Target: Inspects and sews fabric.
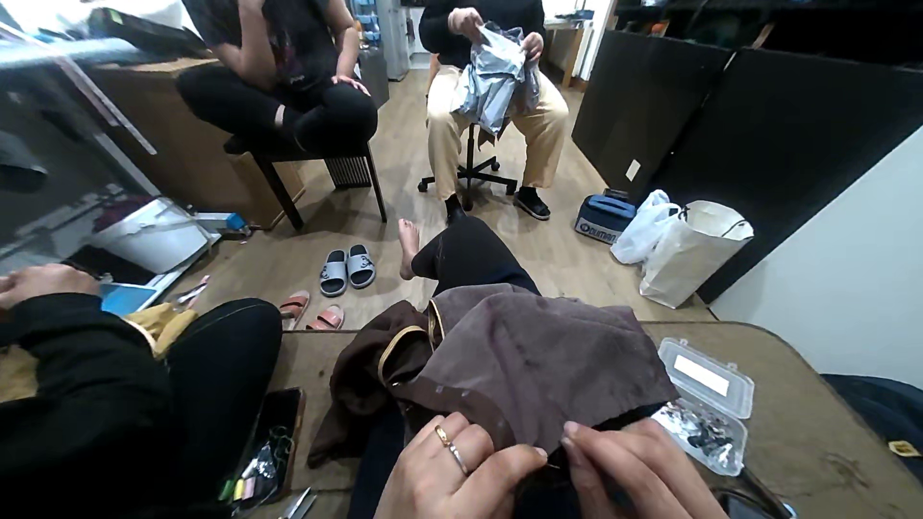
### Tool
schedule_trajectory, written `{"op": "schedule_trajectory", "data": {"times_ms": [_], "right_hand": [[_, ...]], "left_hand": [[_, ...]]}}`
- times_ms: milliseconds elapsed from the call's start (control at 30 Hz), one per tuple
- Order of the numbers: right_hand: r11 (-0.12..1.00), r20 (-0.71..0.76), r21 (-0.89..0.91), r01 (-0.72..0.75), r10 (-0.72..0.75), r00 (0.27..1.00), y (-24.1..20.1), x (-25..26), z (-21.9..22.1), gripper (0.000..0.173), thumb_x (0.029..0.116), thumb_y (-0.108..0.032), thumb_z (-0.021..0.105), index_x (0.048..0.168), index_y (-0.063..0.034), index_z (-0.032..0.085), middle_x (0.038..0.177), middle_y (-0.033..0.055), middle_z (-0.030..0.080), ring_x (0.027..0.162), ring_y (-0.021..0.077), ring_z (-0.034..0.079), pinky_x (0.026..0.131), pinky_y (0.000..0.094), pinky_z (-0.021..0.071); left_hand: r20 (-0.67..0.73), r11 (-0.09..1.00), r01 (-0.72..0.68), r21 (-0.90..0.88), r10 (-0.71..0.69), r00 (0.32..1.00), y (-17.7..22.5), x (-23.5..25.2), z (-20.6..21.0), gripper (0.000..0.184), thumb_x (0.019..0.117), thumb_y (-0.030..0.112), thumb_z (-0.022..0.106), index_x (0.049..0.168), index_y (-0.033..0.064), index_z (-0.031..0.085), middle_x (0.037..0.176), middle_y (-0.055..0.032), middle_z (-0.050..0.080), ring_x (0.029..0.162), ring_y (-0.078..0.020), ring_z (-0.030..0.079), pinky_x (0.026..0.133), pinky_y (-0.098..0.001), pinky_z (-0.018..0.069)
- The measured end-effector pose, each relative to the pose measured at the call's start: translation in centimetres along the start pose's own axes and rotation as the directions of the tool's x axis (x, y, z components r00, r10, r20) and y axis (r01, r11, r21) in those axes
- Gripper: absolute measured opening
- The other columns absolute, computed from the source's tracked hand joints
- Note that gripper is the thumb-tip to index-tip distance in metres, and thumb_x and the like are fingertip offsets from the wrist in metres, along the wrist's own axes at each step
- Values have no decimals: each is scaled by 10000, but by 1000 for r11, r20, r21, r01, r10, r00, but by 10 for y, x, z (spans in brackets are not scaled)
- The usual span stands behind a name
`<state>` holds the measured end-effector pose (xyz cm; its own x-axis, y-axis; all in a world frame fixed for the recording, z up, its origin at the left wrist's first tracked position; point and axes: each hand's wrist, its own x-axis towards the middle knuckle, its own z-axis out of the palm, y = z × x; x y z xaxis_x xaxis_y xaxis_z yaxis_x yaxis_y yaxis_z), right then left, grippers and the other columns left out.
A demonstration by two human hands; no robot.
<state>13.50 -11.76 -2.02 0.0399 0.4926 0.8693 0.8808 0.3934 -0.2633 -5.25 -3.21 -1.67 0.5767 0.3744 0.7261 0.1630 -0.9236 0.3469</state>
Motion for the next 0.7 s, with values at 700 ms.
{"op": "schedule_trajectory", "data": {"times_ms": [700], "right_hand": [[997, 60, 67, -38, 34, 998, 2, -9, 6, 89, 963, -199, 649, 927, -123, 678, 762, -1, 603, 746, 98, 556, 705, 162, 446]], "left_hand": [[-47, 982, 114, -148, -122, 991, 4, 3, 3, 96, 973, 112, 656, 1018, 65, 726, 780, -56, 618, 768, -128, 565, 739, -181, 459]]}}
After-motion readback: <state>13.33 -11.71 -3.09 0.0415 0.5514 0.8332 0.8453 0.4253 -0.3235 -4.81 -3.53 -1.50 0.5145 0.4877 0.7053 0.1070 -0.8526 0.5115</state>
